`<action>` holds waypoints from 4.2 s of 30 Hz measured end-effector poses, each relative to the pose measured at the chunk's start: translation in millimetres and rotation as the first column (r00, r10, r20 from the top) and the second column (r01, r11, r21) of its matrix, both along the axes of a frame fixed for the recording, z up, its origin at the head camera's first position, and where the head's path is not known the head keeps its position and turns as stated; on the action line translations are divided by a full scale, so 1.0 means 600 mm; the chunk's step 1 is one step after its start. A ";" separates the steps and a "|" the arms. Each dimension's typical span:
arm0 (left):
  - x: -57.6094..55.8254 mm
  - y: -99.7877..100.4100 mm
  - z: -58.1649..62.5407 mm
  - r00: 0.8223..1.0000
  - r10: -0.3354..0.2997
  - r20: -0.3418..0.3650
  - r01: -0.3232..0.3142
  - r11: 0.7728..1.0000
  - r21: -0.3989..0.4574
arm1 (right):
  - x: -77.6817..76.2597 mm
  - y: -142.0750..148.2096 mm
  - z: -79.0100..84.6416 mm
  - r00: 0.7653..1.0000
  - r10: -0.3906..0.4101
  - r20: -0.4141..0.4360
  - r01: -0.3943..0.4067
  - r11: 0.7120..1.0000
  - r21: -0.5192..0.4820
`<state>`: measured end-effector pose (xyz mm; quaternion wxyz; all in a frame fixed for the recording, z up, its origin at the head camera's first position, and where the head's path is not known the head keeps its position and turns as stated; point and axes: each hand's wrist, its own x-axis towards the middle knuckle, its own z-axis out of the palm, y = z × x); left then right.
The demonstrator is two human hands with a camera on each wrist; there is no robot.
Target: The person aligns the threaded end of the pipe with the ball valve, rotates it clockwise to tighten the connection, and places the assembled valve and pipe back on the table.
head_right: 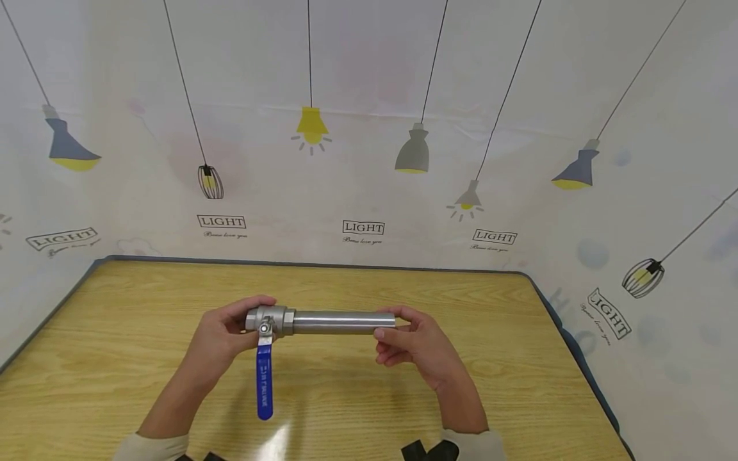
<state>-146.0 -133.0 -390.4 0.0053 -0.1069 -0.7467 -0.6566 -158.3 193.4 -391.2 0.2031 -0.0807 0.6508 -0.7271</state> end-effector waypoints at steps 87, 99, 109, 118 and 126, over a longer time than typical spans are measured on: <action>0.003 0.003 0.005 1.000 0.001 0.028 -0.002 1.000 0.012 | 0.001 -0.003 0.005 1.000 0.025 0.000 -0.025 1.000 -0.008; -0.002 0.003 0.005 1.000 0.009 0.029 -0.009 1.000 -0.011 | -0.001 0.000 0.007 1.000 0.009 0.019 -0.008 0.999 -0.035; 0.001 0.004 0.006 1.000 0.011 0.021 -0.011 1.000 -0.012 | -0.003 0.002 0.003 1.000 0.031 -0.005 -0.031 0.998 -0.058; 0.005 0.005 0.008 1.000 0.013 0.020 -0.013 1.000 -0.002 | -0.002 0.001 0.003 1.000 0.031 0.005 -0.030 0.997 -0.068; 0.001 0.004 0.004 1.000 0.020 0.017 -0.020 1.000 -0.002 | -0.002 0.001 0.004 0.999 0.031 0.012 -0.030 0.997 -0.066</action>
